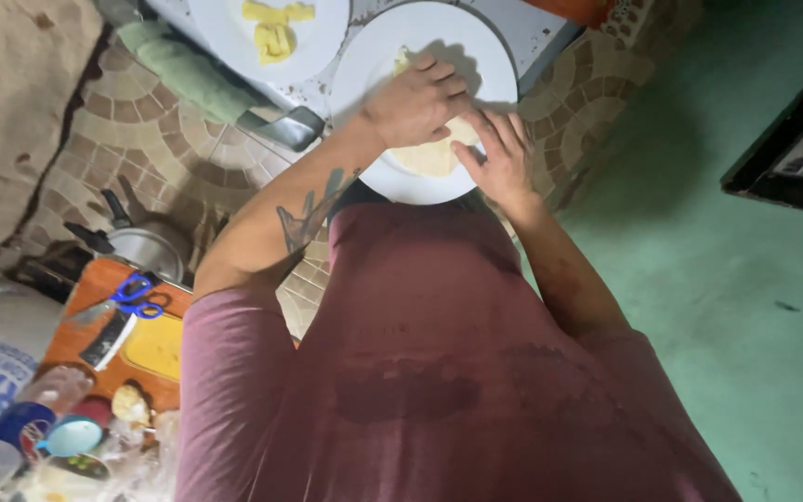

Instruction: Grating cheese onto tortillas and rolling them into wraps on a plate.

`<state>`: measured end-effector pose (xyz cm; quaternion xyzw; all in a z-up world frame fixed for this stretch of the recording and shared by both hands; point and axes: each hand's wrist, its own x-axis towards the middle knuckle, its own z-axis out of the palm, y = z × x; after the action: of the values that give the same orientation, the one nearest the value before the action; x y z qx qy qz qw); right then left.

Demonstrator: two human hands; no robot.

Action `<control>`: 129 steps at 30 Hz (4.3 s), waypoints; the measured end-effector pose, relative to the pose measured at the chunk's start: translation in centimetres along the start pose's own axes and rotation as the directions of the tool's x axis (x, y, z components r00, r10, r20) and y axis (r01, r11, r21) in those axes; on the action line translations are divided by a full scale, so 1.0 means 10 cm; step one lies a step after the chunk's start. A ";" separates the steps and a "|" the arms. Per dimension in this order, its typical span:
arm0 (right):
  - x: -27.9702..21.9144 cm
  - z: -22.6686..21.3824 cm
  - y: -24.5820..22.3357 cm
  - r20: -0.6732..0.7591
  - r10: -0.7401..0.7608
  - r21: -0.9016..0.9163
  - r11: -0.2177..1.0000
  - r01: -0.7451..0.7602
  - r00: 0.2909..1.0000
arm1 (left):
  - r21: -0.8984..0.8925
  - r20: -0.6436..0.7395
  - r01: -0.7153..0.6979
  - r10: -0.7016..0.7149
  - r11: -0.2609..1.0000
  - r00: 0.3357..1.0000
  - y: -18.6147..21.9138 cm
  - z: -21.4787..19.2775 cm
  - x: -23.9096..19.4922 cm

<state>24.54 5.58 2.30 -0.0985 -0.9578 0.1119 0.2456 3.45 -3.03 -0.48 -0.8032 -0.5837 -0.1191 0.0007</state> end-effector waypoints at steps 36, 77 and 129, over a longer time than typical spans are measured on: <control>0.03 0.05 -0.21 -0.129 -0.001 0.342 0.939 0.045 0.992 | 0.215 -0.425 0.006 0.088 0.977 0.901 0.17 -0.06 -0.36; 0.13 0.27 -0.21 -0.014 -0.084 0.239 0.967 0.085 0.996 | -0.412 -0.491 0.403 -0.571 0.817 0.658 0.61 -0.43 -0.65; 0.03 -0.05 0.19 -0.019 -0.351 0.211 0.914 0.347 0.936 | 0.142 -0.409 0.156 -0.085 0.978 0.909 0.46 -0.10 -0.46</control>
<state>24.74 7.56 2.35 0.1015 -0.9449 0.1684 0.2617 6.25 -8.95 0.23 -0.7210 -0.6278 -0.2300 0.1819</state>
